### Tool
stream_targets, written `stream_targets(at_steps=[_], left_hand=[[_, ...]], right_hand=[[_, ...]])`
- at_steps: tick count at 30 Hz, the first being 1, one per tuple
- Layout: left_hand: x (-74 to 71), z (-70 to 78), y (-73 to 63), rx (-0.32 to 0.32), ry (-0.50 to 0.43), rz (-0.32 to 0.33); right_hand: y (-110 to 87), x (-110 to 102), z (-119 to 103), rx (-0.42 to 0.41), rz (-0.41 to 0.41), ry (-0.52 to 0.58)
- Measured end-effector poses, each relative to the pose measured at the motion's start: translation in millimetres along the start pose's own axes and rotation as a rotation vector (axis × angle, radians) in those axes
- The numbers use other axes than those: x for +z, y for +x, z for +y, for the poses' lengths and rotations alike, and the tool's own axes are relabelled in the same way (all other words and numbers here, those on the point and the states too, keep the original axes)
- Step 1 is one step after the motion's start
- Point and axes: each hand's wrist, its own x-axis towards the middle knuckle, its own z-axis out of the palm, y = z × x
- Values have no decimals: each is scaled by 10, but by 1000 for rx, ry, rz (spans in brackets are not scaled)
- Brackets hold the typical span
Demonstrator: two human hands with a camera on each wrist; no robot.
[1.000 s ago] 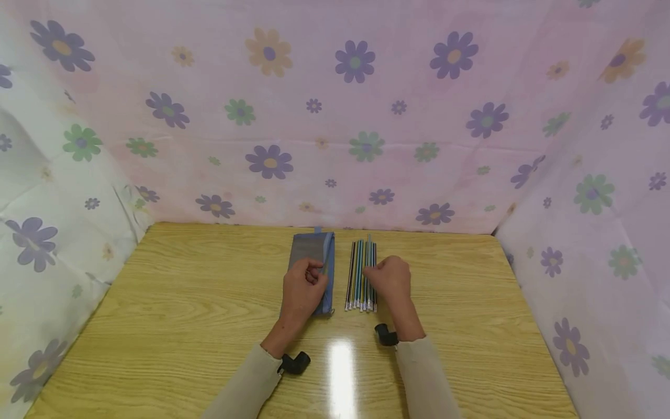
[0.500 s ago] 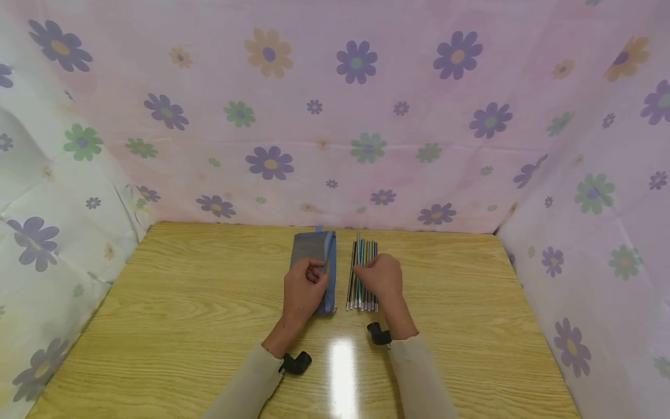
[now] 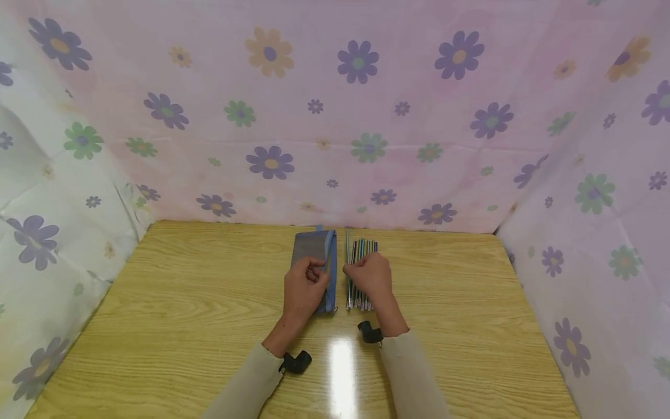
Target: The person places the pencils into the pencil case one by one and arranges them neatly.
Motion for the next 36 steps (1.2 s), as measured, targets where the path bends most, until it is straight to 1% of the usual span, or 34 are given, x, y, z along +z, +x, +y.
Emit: stream_targets(at_steps=[8,19,23,28,31,36], left_hand=[[-16,-4,-4,-23,-18,-20],[4,-34,-1,29,-36,14],[9,-39,-6,22,-46,16],[9,-38,-11,-1,-54,6],[14,-45,-13,3,-56,9],[29,-62,-18,14,-52,15]], right_hand=[[23,69,-23,-28,-31,9],[18,144,-81,-31,-41,45],[38,172,-99,-28,-51,46],[51,201,-113,-36,-66,47],[56,215,-117,-36,-81,56],[72,223,-131,-12,-87,52]])
